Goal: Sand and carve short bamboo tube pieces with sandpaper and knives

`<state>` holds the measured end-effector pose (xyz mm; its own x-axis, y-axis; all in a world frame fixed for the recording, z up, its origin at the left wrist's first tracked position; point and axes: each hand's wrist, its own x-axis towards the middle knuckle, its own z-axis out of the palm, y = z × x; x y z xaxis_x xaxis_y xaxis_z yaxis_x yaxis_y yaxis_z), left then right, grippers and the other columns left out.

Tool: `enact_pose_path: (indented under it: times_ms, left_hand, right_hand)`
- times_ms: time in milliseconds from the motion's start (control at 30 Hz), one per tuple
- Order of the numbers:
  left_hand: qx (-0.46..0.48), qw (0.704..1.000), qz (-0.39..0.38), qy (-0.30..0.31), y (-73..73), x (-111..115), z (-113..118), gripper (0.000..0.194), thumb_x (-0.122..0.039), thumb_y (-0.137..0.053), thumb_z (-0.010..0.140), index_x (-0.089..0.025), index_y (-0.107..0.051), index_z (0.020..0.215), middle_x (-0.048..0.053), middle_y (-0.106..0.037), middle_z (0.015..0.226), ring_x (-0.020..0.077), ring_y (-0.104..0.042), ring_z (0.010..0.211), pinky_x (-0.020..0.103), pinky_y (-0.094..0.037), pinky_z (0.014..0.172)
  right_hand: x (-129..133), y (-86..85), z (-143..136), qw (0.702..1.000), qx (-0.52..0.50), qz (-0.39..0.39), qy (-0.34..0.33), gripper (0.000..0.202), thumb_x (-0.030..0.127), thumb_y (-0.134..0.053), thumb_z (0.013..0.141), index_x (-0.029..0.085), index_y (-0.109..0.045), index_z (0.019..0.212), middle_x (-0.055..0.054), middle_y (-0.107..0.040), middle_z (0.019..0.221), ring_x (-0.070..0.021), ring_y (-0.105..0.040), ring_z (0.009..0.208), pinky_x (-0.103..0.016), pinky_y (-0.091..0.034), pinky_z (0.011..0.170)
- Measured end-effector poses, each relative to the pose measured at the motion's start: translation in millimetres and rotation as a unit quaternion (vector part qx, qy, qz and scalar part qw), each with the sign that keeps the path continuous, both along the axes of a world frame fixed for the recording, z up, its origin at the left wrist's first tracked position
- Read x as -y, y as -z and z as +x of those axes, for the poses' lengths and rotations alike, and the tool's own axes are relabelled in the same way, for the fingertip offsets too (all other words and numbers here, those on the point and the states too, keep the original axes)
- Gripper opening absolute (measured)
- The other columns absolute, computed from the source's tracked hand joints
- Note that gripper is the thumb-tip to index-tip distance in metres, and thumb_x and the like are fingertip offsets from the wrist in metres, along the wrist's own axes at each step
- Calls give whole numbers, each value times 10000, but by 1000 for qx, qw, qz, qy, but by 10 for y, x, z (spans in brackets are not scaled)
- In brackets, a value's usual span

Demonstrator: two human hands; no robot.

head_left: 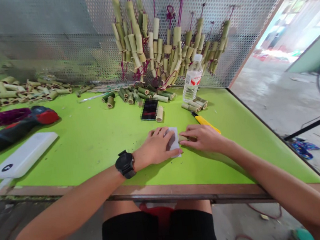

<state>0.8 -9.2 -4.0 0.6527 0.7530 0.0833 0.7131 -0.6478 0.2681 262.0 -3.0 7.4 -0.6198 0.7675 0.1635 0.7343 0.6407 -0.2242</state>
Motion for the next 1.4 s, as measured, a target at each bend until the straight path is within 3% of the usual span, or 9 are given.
enact_pose_path:
  times_ms: [1400]
  left_hand:
    - [-12,1000,12,0,36,-7,-1,720,-766,-501,1045,-189,-594,1465,201,-573,1574,403,-525,1450,579,-422,1194]
  right_hand:
    - [33,-31,-56,1000,6,-22,21,399,538,-647,1052,273,-825,1292,-75,-821,1067,-239,-731,883,-333,-449,748]
